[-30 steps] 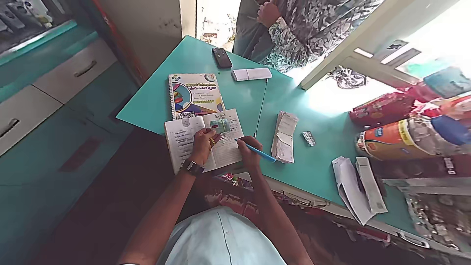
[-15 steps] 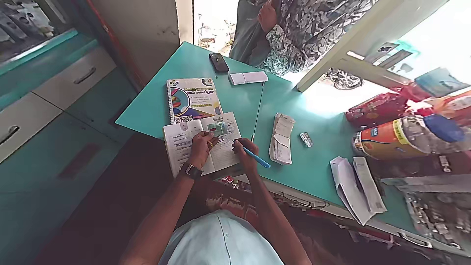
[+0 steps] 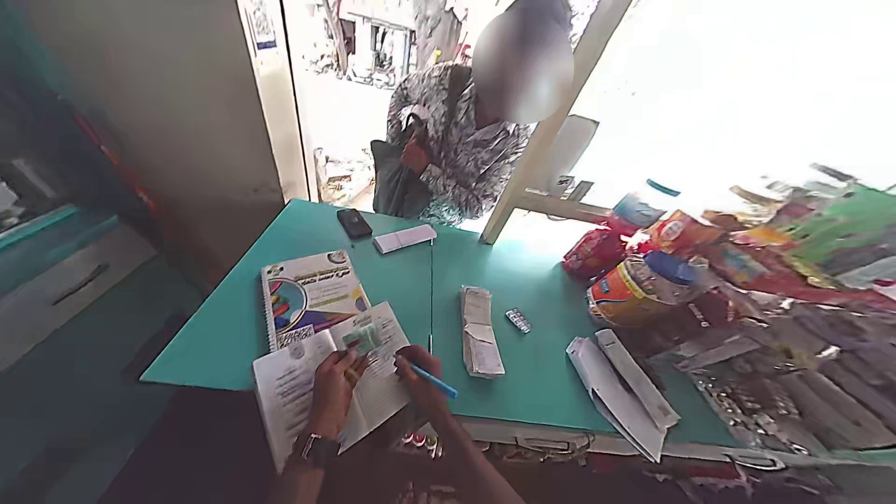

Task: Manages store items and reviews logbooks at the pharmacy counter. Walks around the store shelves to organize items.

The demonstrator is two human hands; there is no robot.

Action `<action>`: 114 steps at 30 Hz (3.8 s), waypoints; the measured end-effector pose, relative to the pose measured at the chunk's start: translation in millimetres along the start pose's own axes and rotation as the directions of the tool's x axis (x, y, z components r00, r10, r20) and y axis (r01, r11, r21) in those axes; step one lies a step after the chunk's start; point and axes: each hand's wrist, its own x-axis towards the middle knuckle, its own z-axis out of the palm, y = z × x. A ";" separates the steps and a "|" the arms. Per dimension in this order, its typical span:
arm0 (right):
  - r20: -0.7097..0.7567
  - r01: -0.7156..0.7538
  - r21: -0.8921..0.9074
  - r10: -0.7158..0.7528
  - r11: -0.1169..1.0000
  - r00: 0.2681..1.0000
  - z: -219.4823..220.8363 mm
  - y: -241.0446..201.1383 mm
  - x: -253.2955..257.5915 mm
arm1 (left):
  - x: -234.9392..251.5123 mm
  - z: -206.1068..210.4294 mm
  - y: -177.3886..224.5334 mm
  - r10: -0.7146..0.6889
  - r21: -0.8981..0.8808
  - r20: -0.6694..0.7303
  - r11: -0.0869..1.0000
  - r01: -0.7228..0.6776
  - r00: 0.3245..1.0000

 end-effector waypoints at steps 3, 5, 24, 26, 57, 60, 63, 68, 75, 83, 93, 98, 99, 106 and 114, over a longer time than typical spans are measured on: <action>-0.022 0.018 -0.007 -0.018 1.000 1.000 1.6 2.8 1.5 | 4.1 -1.3 -1.9 -0.005 -0.044 0.001 0.999 0.005 1.000; -0.026 0.024 -0.010 -0.024 1.000 0.999 2.2 3.4 0.6 | 4.7 -2.5 -2.5 -0.013 -0.056 0.006 0.998 0.013 1.000; -0.013 0.018 -0.020 -0.019 1.000 1.000 1.9 -1.4 1.1 | 2.3 0.0 0.3 -0.009 -0.052 -0.004 0.999 0.009 1.000; -0.010 0.025 -0.024 -0.025 0.999 1.000 1.9 -0.8 1.7 | 2.8 0.4 1.0 -0.011 -0.052 -0.005 0.999 0.011 1.000; -0.007 0.004 -0.027 -0.004 1.000 1.000 1.0 -2.4 1.3 | 4.4 -1.3 -1.8 -0.003 -0.043 -0.001 0.999 0.003 1.000; -0.005 0.011 -0.031 -0.011 0.999 1.000 0.8 -3.5 1.3 | 4.0 -1.3 -0.8 -0.004 -0.040 -0.004 0.999 0.003 1.000; -0.009 0.039 0.007 -0.038 0.999 0.999 1.4 -0.9 1.0 | 1.4 -0.3 0.3 -0.004 -0.037 0.000 0.999 0.004 1.000; -0.011 0.040 0.025 -0.040 0.999 0.999 1.6 -2.0 1.6 | 1.7 -0.2 1.3 -0.008 -0.050 0.014 0.999 0.008 1.000; 0.000 0.028 0.013 -0.028 1.000 1.000 0.9 -2.3 2.3 | 2.9 -0.9 0.5 -0.008 -0.037 0.020 0.999 0.008 1.000; 0.001 0.046 0.008 -0.046 0.999 0.999 0.9 0.7 3.1 | 3.2 -2.9 -2.2 0.034 0.032 0.035 0.999 -0.035 0.999; -0.009 -0.001 0.051 0.001 0.999 1.000 -1.3 -3.1 1.1 | 3.6 -7.3 -3.1 0.004 0.076 0.062 0.997 -0.009 0.998; 0.012 0.023 0.098 -0.024 0.995 1.000 -1.0 -4.8 1.0 | 3.1 -7.5 -2.7 0.006 0.028 0.062 1.000 -0.008 0.998; 0.009 0.023 0.106 -0.024 0.994 1.000 -0.9 -4.8 0.6 | 3.1 -8.0 -3.2 0.005 0.024 0.063 1.000 -0.006 0.998; 0.050 0.076 -0.185 -0.068 0.980 0.996 -9.5 -9.7 13.5 | 3.5 -5.1 -1.5 -0.007 0.031 0.048 1.000 0.005 0.999; -0.044 0.148 0.009 -0.147 0.989 0.988 -39.2 -59.4 -37.0 | -7.0 -10.2 -11.7 0.188 0.333 0.301 0.898 -0.287 0.935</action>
